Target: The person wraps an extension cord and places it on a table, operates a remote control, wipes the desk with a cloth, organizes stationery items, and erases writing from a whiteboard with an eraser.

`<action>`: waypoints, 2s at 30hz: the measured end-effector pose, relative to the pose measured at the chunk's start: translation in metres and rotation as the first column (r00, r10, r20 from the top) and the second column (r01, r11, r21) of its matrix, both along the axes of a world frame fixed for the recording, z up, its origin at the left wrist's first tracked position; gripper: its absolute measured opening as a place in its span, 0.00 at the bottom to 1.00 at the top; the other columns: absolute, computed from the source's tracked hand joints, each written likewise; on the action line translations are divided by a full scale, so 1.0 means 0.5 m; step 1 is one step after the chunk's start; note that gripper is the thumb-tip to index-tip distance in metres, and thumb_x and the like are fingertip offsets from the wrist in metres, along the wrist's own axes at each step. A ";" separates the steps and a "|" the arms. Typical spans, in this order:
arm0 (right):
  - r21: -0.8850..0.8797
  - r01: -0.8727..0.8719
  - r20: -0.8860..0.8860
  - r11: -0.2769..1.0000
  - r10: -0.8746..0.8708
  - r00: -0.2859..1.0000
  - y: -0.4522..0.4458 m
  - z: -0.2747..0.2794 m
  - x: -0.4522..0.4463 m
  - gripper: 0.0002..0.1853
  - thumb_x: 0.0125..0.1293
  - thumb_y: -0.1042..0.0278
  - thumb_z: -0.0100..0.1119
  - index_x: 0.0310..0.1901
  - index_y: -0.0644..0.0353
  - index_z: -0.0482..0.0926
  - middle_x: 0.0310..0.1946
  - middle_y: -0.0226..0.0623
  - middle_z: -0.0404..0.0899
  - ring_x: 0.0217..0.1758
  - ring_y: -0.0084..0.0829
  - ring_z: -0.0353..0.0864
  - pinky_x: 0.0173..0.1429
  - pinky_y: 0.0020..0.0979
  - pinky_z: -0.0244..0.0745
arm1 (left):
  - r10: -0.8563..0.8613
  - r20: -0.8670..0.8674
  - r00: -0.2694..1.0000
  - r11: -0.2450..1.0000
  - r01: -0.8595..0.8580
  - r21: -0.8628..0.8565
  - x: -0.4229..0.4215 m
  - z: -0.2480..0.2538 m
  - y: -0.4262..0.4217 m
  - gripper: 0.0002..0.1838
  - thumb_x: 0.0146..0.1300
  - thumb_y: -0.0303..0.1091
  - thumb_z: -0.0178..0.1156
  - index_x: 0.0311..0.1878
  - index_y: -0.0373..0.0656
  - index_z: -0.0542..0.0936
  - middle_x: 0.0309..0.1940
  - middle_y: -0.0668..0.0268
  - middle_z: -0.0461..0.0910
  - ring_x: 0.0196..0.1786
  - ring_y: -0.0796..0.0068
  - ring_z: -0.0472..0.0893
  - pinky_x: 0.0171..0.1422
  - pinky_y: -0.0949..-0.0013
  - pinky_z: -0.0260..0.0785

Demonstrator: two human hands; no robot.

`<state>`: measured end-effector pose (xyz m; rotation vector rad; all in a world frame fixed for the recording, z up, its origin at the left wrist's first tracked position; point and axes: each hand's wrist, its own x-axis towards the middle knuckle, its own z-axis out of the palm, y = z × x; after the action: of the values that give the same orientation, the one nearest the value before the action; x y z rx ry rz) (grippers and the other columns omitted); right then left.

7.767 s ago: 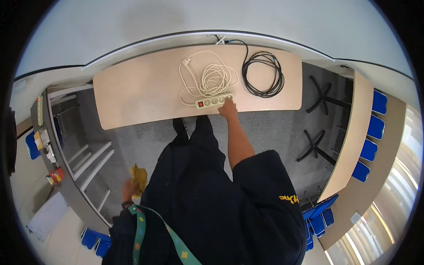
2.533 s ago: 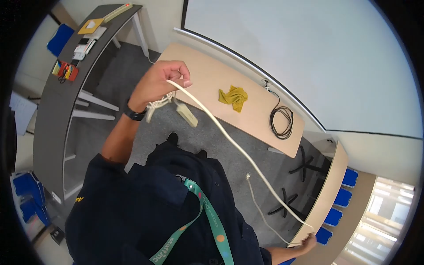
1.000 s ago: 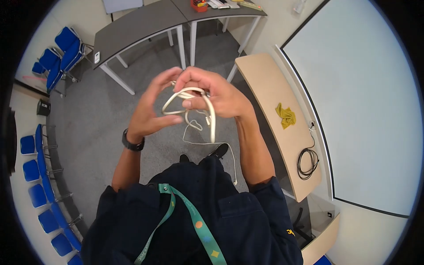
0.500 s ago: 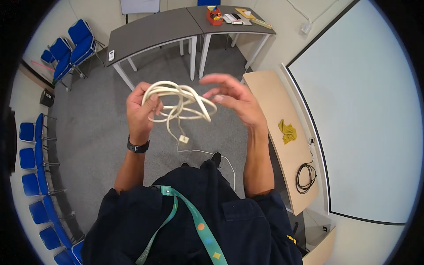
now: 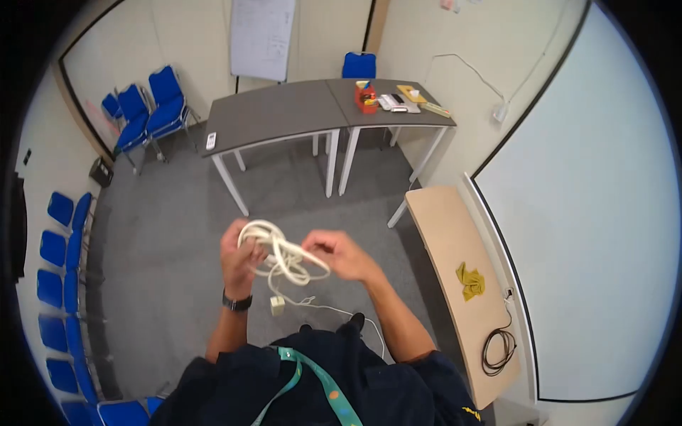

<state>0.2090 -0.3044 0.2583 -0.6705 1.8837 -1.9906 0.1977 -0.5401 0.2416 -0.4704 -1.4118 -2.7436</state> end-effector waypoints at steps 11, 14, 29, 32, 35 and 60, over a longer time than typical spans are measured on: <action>-0.476 0.498 -0.260 0.725 -0.657 0.708 0.074 0.106 -0.094 0.54 0.69 0.68 0.62 0.78 0.50 0.26 0.61 0.52 0.71 0.39 0.23 0.81 0.47 0.26 0.79 | 0.300 0.117 0.947 0.946 -0.279 -0.167 0.040 -0.093 -0.198 0.07 0.70 0.28 0.58 0.38 0.42 0.70 0.22 0.74 0.68 0.20 0.89 0.60 0.23 0.80 0.50; -0.606 0.335 -0.596 0.721 -0.691 0.409 0.079 0.227 -0.134 0.51 0.72 0.64 0.59 0.78 0.51 0.25 0.59 0.58 0.73 0.40 0.31 0.85 0.48 0.31 0.80 | 0.393 0.100 0.914 0.910 -0.371 -0.186 0.043 -0.080 -0.232 0.07 0.70 0.29 0.58 0.38 0.42 0.69 0.21 0.75 0.67 0.20 0.89 0.59 0.22 0.80 0.50; 0.670 -0.026 -0.282 0.742 0.287 0.916 -0.332 -0.190 -0.723 0.21 0.62 0.56 0.65 0.54 0.57 0.80 0.47 0.45 0.84 0.50 0.43 0.84 0.54 0.43 0.77 | 0.806 0.080 0.587 0.573 -0.740 -0.353 -0.039 -0.091 -0.418 0.05 0.72 0.29 0.56 0.40 0.39 0.73 0.21 0.76 0.62 0.20 0.90 0.57 0.22 0.80 0.46; 0.680 0.049 -0.327 0.731 0.243 0.913 -0.441 -0.324 -0.935 0.27 0.57 0.53 0.69 0.56 0.57 0.79 0.44 0.45 0.85 0.51 0.46 0.83 0.53 0.43 0.76 | 0.855 0.156 0.494 0.514 -0.773 -0.372 -0.117 -0.111 -0.407 0.06 0.69 0.24 0.59 0.39 0.39 0.71 0.21 0.74 0.65 0.19 0.90 0.58 0.22 0.80 0.46; 0.779 0.025 -0.199 0.627 0.210 0.957 -0.537 -0.370 -1.137 0.31 0.58 0.55 0.67 0.61 0.57 0.73 0.55 0.49 0.79 0.60 0.49 0.78 0.60 0.46 0.74 | 0.928 0.155 0.339 0.370 -0.789 -0.490 -0.220 -0.099 -0.401 0.08 0.67 0.25 0.61 0.38 0.42 0.70 0.22 0.74 0.67 0.19 0.90 0.59 0.22 0.80 0.47; 0.015 0.195 0.571 0.981 -0.169 0.803 -0.638 -0.508 -1.409 0.12 0.75 0.59 0.52 0.53 0.55 0.72 0.30 0.33 0.77 0.22 0.24 0.80 0.14 0.29 0.73 | 0.789 0.548 0.277 0.611 -0.270 -0.744 -0.584 -0.218 -0.467 0.09 0.68 0.31 0.62 0.48 0.39 0.79 0.38 0.63 0.81 0.41 0.72 0.79 0.43 0.65 0.73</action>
<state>-0.4956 -0.6232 0.0042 0.1209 1.5718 -2.0450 -0.0944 -0.7739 0.1324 1.4311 -1.9190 -1.8568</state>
